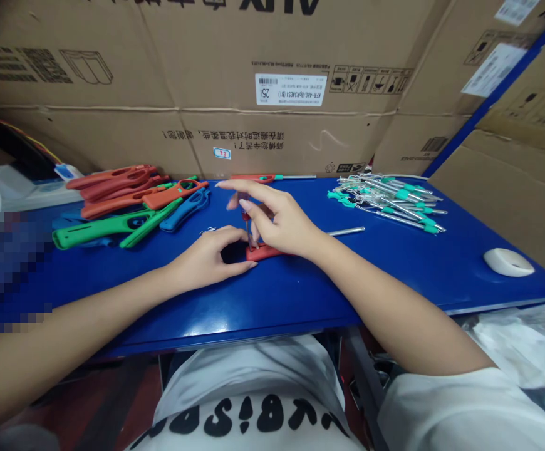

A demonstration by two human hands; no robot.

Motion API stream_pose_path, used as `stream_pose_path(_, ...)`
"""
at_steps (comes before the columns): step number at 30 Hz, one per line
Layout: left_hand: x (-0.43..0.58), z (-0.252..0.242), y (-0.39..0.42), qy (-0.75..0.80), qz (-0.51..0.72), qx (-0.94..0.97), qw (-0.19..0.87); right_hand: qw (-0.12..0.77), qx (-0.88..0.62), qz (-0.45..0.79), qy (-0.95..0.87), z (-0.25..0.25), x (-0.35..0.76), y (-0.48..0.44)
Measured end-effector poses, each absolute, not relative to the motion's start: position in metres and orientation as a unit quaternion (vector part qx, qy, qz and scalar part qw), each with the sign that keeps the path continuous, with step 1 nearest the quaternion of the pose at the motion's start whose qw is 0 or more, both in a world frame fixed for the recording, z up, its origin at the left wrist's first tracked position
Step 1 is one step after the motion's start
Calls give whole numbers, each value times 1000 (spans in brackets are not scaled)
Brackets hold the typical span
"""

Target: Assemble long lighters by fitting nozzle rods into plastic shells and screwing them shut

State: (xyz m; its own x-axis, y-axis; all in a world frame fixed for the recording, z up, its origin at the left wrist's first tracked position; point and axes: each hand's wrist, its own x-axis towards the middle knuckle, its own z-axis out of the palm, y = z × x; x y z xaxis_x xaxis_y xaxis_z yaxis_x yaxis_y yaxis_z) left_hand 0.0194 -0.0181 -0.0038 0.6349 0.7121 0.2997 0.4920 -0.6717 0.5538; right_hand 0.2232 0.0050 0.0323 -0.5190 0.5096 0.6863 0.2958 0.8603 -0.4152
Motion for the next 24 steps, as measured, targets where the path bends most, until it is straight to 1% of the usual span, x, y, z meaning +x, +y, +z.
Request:
stream_pose_path(1,19,-4,-18,344,252,879,214,439,-236,110,-860,32,224,6)
stream_pose_path(4,19,-3,-18,340,250,882,211,454,-234,7,-860,33,228,7)
stream_pose_path(6,19,-4,-18,335,250,884,209,442,-215,-18,-870,34,230,7)
stream_pose_path(10,18,-4,-18,331,247,888,202,425,-201,95,-878,36,228,4)
stream_pose_path(11,18,-4,-18,332,246,889,198,428,-206,107,-873,36,227,3)
stream_pose_path(14,19,-3,-19,331,244,890,195,445,-215,50,-868,37,228,3)
stream_pose_path(16,19,-2,-20,333,244,890,193,436,-213,13,-875,39,229,3)
stream_pose_path(18,20,-2,-20,336,244,890,188,409,-209,45,-887,40,230,3)
stream_pose_path(21,19,-3,-19,334,243,891,186,375,-209,160,-889,41,229,1)
stream_pose_path(22,19,-3,-19,332,244,892,188,377,-212,176,-884,40,228,1)
stream_pose_path(24,19,-3,-19,330,244,891,193,395,-231,145,-877,39,229,1)
